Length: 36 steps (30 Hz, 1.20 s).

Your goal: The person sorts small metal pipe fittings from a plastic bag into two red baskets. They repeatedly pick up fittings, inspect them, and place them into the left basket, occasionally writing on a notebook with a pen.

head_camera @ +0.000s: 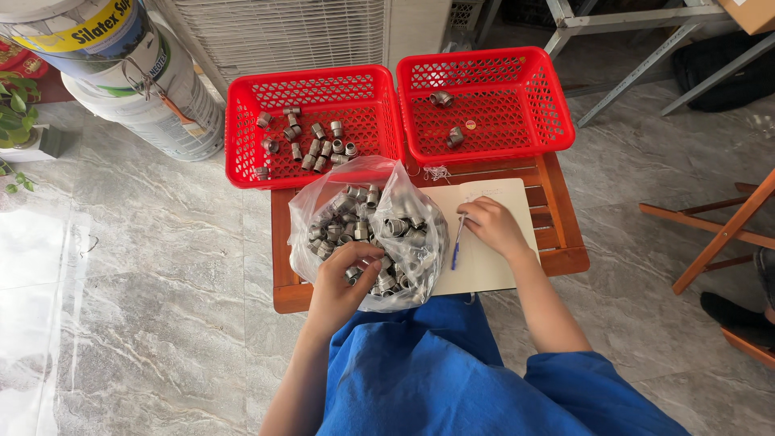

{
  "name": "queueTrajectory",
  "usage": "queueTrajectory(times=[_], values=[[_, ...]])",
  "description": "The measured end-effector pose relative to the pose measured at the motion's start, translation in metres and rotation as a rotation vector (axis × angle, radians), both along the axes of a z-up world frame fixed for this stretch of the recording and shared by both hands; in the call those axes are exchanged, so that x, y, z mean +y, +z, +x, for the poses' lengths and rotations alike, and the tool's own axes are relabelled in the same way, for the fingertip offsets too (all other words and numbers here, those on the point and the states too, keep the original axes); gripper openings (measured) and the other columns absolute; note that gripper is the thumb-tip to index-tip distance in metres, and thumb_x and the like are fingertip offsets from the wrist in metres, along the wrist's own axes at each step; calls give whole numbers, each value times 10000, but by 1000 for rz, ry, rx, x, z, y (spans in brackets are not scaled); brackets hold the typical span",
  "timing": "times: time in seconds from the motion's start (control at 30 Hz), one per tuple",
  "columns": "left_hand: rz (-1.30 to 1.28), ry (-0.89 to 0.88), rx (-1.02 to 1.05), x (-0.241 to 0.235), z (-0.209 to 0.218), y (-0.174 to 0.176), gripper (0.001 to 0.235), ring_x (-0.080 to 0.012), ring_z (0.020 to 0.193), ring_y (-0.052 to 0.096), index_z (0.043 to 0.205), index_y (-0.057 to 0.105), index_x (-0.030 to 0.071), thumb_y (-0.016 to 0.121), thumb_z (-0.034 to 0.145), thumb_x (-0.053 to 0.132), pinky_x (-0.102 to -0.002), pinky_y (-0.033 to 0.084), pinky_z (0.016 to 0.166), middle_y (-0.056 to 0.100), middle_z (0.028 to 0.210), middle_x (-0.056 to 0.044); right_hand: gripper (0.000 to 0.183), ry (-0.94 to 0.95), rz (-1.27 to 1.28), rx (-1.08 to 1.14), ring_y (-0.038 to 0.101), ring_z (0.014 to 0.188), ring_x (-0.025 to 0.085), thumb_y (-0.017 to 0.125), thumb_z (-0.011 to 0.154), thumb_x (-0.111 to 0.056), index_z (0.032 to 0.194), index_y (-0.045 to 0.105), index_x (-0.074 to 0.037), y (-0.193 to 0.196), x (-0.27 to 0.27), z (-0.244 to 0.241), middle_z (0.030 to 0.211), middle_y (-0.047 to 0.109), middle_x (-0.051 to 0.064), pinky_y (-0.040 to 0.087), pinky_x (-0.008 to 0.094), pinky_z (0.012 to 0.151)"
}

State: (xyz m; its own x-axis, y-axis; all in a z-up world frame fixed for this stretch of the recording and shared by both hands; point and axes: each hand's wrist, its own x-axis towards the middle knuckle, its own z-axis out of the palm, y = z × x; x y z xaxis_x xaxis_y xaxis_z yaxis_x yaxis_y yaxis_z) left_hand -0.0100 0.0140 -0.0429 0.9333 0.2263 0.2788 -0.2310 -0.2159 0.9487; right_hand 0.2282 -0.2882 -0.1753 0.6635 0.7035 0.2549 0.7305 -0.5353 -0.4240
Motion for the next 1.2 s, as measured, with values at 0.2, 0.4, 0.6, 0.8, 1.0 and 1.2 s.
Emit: queueTrajectory(times=[0.2,0.4,0.6,0.8,1.0,1.2], values=[[5,-2,6,1,2,0,119,-212,857,745,1070,785,70,755,955,84,-333,624,787,788,988,-97,184,-116,272,-236,690,726,189,820,958,-281,1026,702,-157,-9,-24,1,799,723,8,580,277,657],[27,-18,9,-5,7,-4,124,-212,865,751,1064,784,66,761,943,60,-329,625,793,788,990,-94,166,-462,601,69,535,536,236,661,1031,-280,1026,548,-158,-16,-46,-5,617,569,81,439,357,533],[230,86,-71,-6,23,-31,80,-221,826,738,1032,768,76,751,956,62,-312,618,766,768,974,-71,169,-520,1000,266,501,518,156,507,1008,-123,1143,405,-106,-15,-60,-11,593,456,44,379,254,501],[449,147,-115,-3,38,-64,107,-250,837,737,1017,760,84,729,932,28,-354,618,761,738,940,-65,115,-537,1274,506,673,635,257,520,970,-109,1058,445,-110,-42,-72,7,786,487,64,543,309,520],[674,131,-74,-2,42,-109,80,-236,897,743,1011,770,153,734,940,150,-346,597,776,734,952,-26,125,-543,1242,628,711,636,285,549,919,-34,956,447,-94,-44,-57,27,828,536,92,592,332,510],[749,107,-122,-2,42,-108,72,-195,930,729,1002,762,190,724,949,160,-313,579,808,739,934,14,124,-457,1091,583,592,416,257,577,873,-15,868,462,-61,-69,-52,12,604,517,123,445,308,349]])
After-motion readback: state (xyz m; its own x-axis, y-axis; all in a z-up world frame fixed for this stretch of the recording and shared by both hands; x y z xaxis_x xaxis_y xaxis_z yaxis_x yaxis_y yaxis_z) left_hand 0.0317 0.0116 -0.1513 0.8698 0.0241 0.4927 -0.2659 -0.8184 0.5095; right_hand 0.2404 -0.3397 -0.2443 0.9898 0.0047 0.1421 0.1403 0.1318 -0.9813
